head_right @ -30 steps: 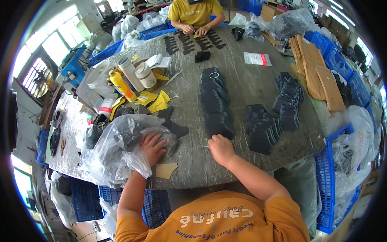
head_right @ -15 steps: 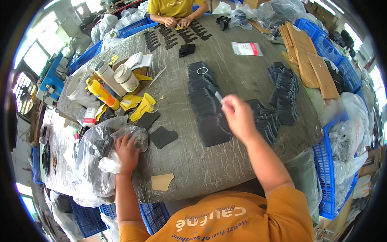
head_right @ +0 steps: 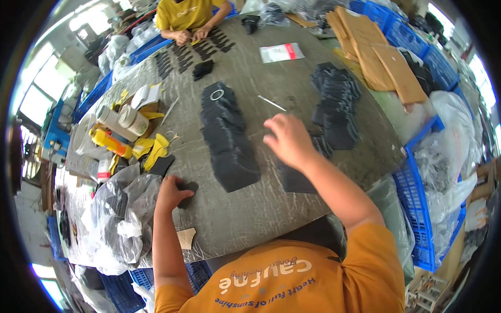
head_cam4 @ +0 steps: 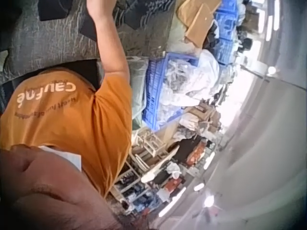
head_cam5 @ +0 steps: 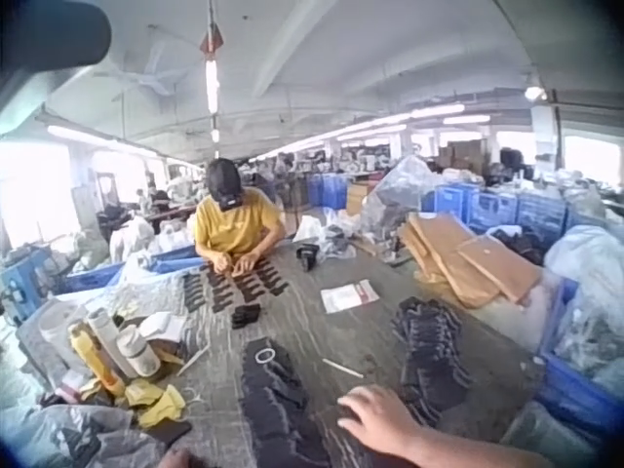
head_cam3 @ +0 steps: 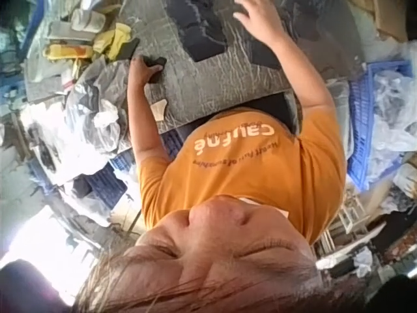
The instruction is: Sort and bundle stacks of black shoe components using white string.
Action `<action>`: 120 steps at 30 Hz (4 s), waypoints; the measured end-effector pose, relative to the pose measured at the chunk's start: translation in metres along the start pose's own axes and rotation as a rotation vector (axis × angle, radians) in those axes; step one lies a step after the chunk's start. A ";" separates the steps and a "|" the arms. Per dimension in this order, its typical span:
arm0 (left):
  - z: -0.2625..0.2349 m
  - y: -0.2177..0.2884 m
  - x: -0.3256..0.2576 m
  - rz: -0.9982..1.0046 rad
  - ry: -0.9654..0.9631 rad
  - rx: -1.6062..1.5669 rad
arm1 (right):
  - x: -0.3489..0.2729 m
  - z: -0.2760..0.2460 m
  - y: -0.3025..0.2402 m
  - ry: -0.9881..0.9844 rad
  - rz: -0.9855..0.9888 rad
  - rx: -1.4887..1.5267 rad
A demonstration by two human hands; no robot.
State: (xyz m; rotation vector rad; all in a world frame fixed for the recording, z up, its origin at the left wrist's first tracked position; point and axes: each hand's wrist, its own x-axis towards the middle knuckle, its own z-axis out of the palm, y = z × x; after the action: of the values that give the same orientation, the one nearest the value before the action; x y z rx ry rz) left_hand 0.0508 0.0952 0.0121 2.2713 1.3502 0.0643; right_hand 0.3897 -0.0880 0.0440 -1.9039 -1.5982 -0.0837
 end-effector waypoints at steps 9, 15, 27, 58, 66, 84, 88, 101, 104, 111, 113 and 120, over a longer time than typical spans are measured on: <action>0.013 0.063 -0.075 0.356 0.183 0.066 | -0.114 -0.003 -0.044 -0.004 -0.027 -0.120; 0.051 0.100 -0.124 0.510 0.108 -0.199 | -0.110 0.062 -0.124 -0.082 -0.163 0.618; 0.014 -0.036 -0.160 -0.127 0.082 -0.139 | -0.110 0.091 -0.125 -0.101 -0.138 0.540; -0.041 -0.038 0.081 -0.175 0.219 0.235 | -0.111 0.077 -0.098 -0.107 -0.013 0.432; -0.038 -0.049 0.083 -0.025 0.067 0.503 | -0.110 0.078 -0.099 -0.042 -0.048 0.428; 0.029 -0.004 -0.044 0.462 0.318 0.712 | -0.104 0.060 -0.115 -0.393 0.607 0.959; 0.011 0.014 -0.062 0.378 0.164 0.528 | -0.102 0.060 -0.123 -0.354 0.370 0.847; 0.036 0.029 -0.080 0.515 -0.074 -0.284 | -0.115 0.085 -0.134 -0.014 -0.097 0.504; 0.049 0.041 -0.111 0.430 -0.134 -0.829 | -0.117 0.080 -0.120 -0.080 -0.216 0.567; 0.105 0.066 -0.123 0.131 0.150 -1.130 | -0.121 0.081 -0.124 -0.054 -0.134 0.479; 0.116 0.070 -0.123 0.149 0.197 -1.095 | -0.122 0.072 -0.128 -0.140 -0.135 0.404; 0.109 0.099 -0.118 0.132 0.246 -1.707 | -0.117 0.072 -0.130 0.041 -0.075 0.327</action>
State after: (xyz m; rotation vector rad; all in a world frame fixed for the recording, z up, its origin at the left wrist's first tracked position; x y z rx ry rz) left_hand 0.1020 -0.0841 -0.0168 0.8392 0.6202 1.0826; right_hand 0.2176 -0.1454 -0.0088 -1.5823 -1.5492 0.1012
